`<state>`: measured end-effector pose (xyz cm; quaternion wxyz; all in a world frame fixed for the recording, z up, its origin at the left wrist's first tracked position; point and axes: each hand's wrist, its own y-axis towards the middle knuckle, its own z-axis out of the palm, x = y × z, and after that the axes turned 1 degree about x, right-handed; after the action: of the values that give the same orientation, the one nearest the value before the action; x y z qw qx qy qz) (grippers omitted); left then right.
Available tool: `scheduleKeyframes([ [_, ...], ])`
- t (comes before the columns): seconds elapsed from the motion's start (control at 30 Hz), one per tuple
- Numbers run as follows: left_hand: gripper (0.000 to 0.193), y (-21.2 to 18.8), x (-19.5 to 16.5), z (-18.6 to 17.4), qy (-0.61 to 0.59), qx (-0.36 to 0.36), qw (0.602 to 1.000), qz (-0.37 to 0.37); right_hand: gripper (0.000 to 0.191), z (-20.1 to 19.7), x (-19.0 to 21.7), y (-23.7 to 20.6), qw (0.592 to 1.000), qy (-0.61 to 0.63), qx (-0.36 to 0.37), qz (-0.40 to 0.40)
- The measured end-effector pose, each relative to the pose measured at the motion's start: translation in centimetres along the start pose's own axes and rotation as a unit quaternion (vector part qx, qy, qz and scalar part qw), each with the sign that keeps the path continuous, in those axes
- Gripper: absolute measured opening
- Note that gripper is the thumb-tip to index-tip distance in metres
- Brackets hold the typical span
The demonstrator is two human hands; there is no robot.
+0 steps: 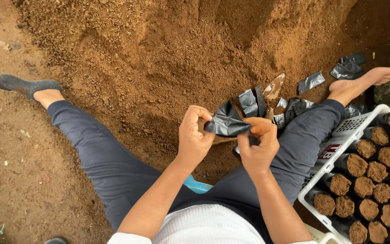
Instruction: The person scoops soil from a large pile and fills small black plastic nursery bags by hand. After filling each bag, they place it into a white plastic crate next to them. The process is repeated continuously throughout the clip.
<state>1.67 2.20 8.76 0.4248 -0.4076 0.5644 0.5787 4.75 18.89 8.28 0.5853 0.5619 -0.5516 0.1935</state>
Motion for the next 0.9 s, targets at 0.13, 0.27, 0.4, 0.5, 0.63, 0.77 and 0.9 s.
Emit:
scheduleKeyframes([
  [0.13, 0.039, 0.0, 0.5, 0.3, 0.116, 0.018, 0.993, 0.019, 0.046, 0.9, -0.1, -0.1, 0.996, -0.066, 0.022, -0.05],
  [0.27, 0.039, 0.0, -0.3, 0.9, 0.105, -0.052, 0.991, 0.07, 0.048, 1.1, 0.1, 0.6, 0.985, -0.157, 0.027, -0.072],
  [0.4, 0.043, 0.4, -0.9, 1.3, 0.105, -0.051, 0.99, 0.083, 0.031, 2.0, 0.3, 1.0, 0.989, -0.136, 0.022, -0.047],
  [0.5, 0.043, 0.7, -0.1, 1.5, 0.135, -0.048, 0.987, 0.076, 0.029, 2.5, 0.2, 1.6, 0.983, -0.156, 0.014, -0.094],
  [0.63, 0.041, 0.3, 1.5, 1.6, 0.085, -0.073, 0.992, 0.056, 0.032, 2.7, 0.2, 1.5, 0.978, -0.156, -0.016, -0.135],
  [0.77, 0.039, -0.2, 2.9, 1.9, 0.077, -0.102, 0.99, 0.06, 0.031, 3.1, -0.5, 1.2, 0.984, -0.141, -0.022, -0.104],
  [0.9, 0.043, -0.3, 3.5, 2.2, 0.054, -0.123, 0.988, 0.08, 0.035, 3.7, -1.5, 0.5, 0.986, -0.094, -0.059, -0.127],
])
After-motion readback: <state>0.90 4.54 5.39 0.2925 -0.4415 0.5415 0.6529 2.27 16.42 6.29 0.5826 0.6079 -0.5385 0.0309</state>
